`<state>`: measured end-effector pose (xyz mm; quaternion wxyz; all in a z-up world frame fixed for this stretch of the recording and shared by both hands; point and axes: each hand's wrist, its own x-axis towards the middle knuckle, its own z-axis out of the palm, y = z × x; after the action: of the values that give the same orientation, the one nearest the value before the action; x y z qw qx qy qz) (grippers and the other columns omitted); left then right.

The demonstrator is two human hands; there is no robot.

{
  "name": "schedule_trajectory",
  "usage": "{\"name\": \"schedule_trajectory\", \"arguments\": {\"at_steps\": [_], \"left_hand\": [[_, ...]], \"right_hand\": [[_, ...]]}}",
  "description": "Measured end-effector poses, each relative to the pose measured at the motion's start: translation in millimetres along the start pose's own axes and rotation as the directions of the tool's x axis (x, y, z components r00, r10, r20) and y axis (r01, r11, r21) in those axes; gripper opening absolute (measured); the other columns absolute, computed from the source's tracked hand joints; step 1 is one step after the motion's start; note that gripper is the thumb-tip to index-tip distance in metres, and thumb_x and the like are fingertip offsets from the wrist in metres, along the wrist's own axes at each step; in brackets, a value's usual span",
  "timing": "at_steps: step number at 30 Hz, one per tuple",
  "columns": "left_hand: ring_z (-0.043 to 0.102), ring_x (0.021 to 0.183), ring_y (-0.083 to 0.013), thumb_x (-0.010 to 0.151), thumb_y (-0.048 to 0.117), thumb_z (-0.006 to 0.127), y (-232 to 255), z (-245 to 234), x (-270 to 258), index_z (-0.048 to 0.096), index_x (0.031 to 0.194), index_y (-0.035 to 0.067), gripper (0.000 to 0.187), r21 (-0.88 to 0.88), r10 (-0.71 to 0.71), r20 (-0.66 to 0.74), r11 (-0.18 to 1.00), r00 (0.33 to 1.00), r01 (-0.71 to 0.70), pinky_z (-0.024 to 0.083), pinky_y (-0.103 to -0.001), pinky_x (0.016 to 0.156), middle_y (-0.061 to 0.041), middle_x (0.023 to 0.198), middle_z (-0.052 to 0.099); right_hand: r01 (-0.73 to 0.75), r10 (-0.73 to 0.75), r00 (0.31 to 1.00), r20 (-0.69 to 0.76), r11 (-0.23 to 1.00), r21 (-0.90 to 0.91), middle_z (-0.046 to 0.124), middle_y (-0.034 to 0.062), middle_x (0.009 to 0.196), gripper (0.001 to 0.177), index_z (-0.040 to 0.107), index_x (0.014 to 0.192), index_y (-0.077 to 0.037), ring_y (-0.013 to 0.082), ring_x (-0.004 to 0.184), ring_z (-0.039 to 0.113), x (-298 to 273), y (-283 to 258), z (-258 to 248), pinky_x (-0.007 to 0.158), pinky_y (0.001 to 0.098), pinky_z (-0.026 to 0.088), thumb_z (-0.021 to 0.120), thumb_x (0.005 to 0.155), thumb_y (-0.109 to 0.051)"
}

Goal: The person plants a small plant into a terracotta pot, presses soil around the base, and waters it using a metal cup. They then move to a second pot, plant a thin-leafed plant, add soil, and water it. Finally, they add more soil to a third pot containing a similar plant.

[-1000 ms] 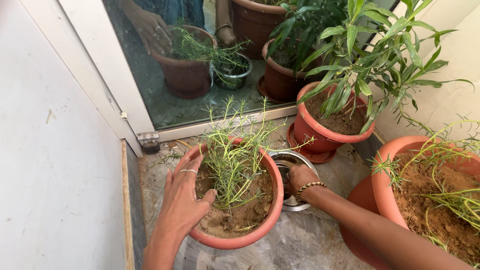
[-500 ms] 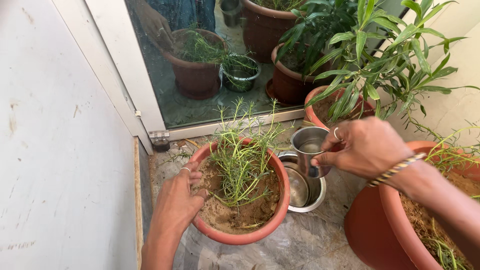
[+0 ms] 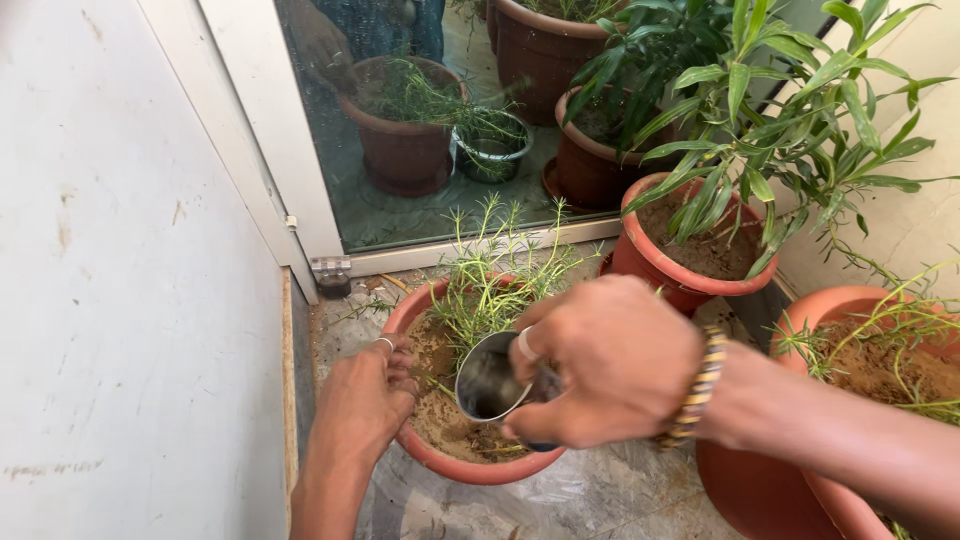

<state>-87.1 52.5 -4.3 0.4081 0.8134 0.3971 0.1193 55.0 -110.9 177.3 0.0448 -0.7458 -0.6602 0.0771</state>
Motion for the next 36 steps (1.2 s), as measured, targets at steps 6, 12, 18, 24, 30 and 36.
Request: {"name": "schedule_trajectory", "arguments": {"at_steps": [6, 12, 18, 24, 30, 36], "left_hand": [[0.073, 0.107, -0.0243, 0.073, -0.001, 0.066, 5.2, -7.4, -5.5, 0.068, 0.125, 0.009, 0.053, 0.009, 0.028, -0.003, 1.0, 1.0, -0.028, 0.055, -0.036, 0.098, -0.008, 0.114, 0.077], [0.072, 0.108, -0.0271, 0.074, -0.001, 0.065, 6.8, -8.9, -5.8, 0.069, 0.125, 0.013, 0.053, 0.062, 0.017, 0.016, 0.998, 1.0, -0.018, 0.054, -0.038, 0.099, -0.006, 0.115, 0.077], [0.073, 0.105, -0.0286, 0.074, -0.001, 0.063, 4.5, -6.1, -2.9, 0.071, 0.123, 0.012, 0.051, 0.056, 0.03, 0.006, 0.998, 1.0, -0.03, 0.055, -0.039, 0.097, -0.007, 0.113, 0.077], [0.075, 0.099, -0.0298, 0.075, 0.0, 0.062, 4.7, -6.9, -3.2, 0.072, 0.122, 0.011, 0.049, 0.011, 0.021, -0.007, 1.0, 1.0, -0.021, 0.057, -0.04, 0.093, -0.011, 0.105, 0.078], [0.073, 0.097, -0.0349, 0.077, 0.004, 0.067, 8.9, -6.4, -3.3, 0.07, 0.124, 0.01, 0.047, 0.052, 0.039, -0.034, 0.998, 0.999, -0.038, 0.055, -0.045, 0.091, -0.018, 0.101, 0.076], [0.073, 0.1, -0.0365, 0.083, 0.01, 0.067, 20.4, -10.9, -6.8, 0.068, 0.131, 0.014, 0.049, 0.07, -0.073, 0.012, 0.995, 0.997, 0.072, 0.054, -0.045, 0.094, -0.02, 0.106, 0.074]], "right_hand": [[0.049, -0.045, 0.993, 0.11, 0.998, -0.034, 0.07, 0.0106, 0.068, 0.031, 0.08, 0.072, -0.013, 0.0334, 0.062, 0.07, 25.0, -12.4, 21.0, 0.059, 0.0476, 0.057, 0.078, 0.057, -0.039], [0.082, -0.055, 0.977, 0.206, 0.989, -0.127, 0.068, 0.0161, 0.064, 0.032, 0.079, 0.073, -0.011, 0.0385, 0.063, 0.068, 39.8, -12.9, 34.9, 0.061, 0.0508, 0.056, 0.074, 0.057, -0.039], [0.055, -0.025, 0.978, 0.206, 0.989, -0.141, 0.066, 0.0177, 0.059, 0.034, 0.081, 0.079, -0.015, 0.0385, 0.06, 0.068, 50.1, -11.8, 39.9, 0.061, 0.0485, 0.057, 0.074, 0.058, -0.041], [-0.008, 0.039, 0.982, 0.183, 0.985, -0.171, 0.067, 0.0183, 0.06, 0.042, 0.082, 0.085, -0.017, 0.0378, 0.061, 0.07, 63.8, -9.2, 37.8, 0.063, 0.0473, 0.058, 0.075, 0.056, -0.047], [-0.121, 0.159, 0.971, 0.176, 0.97, -0.211, 0.068, 0.0178, 0.062, 0.038, 0.082, 0.082, -0.019, 0.0374, 0.062, 0.07, 77.2, -6.2, 33.3, 0.065, 0.0461, 0.06, 0.072, 0.063, -0.05], [-0.182, 0.182, 0.983, -0.004, 0.978, -0.101, 0.07, 0.0163, 0.062, 0.043, 0.083, 0.082, -0.021, 0.0376, 0.064, 0.07, 80.4, 6.5, 32.5, 0.067, 0.0463, 0.058, 0.077, 0.058, -0.056]]}}
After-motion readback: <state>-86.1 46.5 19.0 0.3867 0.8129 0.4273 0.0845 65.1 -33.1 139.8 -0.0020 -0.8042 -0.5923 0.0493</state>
